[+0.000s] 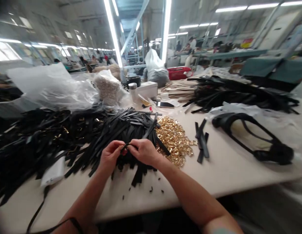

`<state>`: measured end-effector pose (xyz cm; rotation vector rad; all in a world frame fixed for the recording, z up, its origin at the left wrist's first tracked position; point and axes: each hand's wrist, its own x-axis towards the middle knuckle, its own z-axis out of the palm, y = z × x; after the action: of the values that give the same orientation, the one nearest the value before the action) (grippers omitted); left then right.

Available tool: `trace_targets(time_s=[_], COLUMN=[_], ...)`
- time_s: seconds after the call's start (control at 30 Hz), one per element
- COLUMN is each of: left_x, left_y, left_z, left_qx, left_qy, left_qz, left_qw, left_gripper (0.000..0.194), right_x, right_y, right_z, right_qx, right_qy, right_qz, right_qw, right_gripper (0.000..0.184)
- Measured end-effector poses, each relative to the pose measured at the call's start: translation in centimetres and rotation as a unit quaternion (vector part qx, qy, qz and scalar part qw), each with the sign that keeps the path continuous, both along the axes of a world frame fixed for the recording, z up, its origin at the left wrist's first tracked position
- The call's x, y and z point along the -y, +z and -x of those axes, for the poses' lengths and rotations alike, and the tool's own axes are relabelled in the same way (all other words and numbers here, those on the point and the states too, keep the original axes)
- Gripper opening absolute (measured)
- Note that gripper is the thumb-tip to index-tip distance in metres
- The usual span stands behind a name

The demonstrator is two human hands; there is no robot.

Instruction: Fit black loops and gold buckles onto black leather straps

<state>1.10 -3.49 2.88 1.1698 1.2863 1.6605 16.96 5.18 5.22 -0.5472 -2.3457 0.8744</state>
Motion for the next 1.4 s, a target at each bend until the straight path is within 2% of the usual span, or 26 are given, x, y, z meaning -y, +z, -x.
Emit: trace_targets(time_s=[0.13,0.2,0.27,0.33,0.47,0.53,0.67,0.73,0.87,0.97,1.07,1.13,1.23,1.33,1.4], left_x=[-0.2,0.0,0.1,0.1,0.1,0.2,0.2,0.1,-0.3,-0.5,-0.4,-0.3,-0.3,-0.5,-0.3], left_y=[0.3,0.7,0.9,0.9,0.6,0.4,0.2,0.2,0.2,0.2,0.0,-0.1,-0.5,-0.7,-0.4], left_z=[0.6,0.7,0.9,1.0,1.0,0.9,0.7,0.7,0.7,0.5,0.2,-0.1,-0.4,-0.7,-1.1], left_qx=[0.013,-0.001,-0.009,-0.015,-0.048,-0.102,-0.233,-0.207,-0.028,0.062,0.108,0.118,0.119,0.116,0.108], left_qy=[-0.068,-0.098,-0.092,-0.086,-0.115,-0.1,-0.028,-0.008,0.019,0.036,0.043,0.042,0.029,0.027,0.033], left_qz=[0.079,0.111,0.122,0.128,0.142,0.131,0.08,0.071,0.071,0.042,0.037,0.041,0.035,0.02,0.019], left_qw=[0.994,0.989,0.988,0.988,0.982,0.981,0.969,0.976,0.997,0.997,0.993,0.991,0.992,0.993,0.993], left_gripper=[0.044,0.041,0.037,0.033,0.03,0.025,0.014,0.014,0.023,0.026,0.028,0.028,0.026,0.023,0.023], right_x=[-0.1,-0.3,-0.5,-0.7,-1.0,-1.1,-1.3,-1.2,-0.6,0.2,0.7,0.9,1.2,1.3,1.6], right_y=[0.2,0.2,0.3,0.5,0.5,0.3,-0.3,-0.3,0.0,-0.4,-1.3,-2.0,-2.6,-2.6,-2.2], right_z=[-0.2,-0.5,-0.7,-0.9,-1.1,-1.1,-0.8,-0.7,-0.3,0.3,1.2,1.7,2.3,2.9,3.1], right_qx=[0.041,0.062,0.094,0.124,0.142,0.128,0.097,0.056,-0.042,-0.045,-0.066,-0.107,-0.179,-0.229,-0.238], right_qy=[0.053,0.056,0.045,0.038,0.037,0.022,0.004,-0.022,-0.105,-0.096,-0.05,-0.028,-0.009,0.025,0.027], right_qz=[-0.013,-0.036,-0.063,-0.076,-0.107,-0.156,-0.242,-0.268,-0.274,-0.206,-0.071,0.02,0.17,0.333,0.39], right_qw=[0.998,0.996,0.993,0.989,0.983,0.979,0.965,0.962,0.955,0.973,0.994,0.994,0.969,0.914,0.889], right_gripper=[0.025,0.022,0.023,0.027,0.038,0.04,0.039,0.034,0.027,0.028,0.024,0.026,0.037,0.047,0.05])
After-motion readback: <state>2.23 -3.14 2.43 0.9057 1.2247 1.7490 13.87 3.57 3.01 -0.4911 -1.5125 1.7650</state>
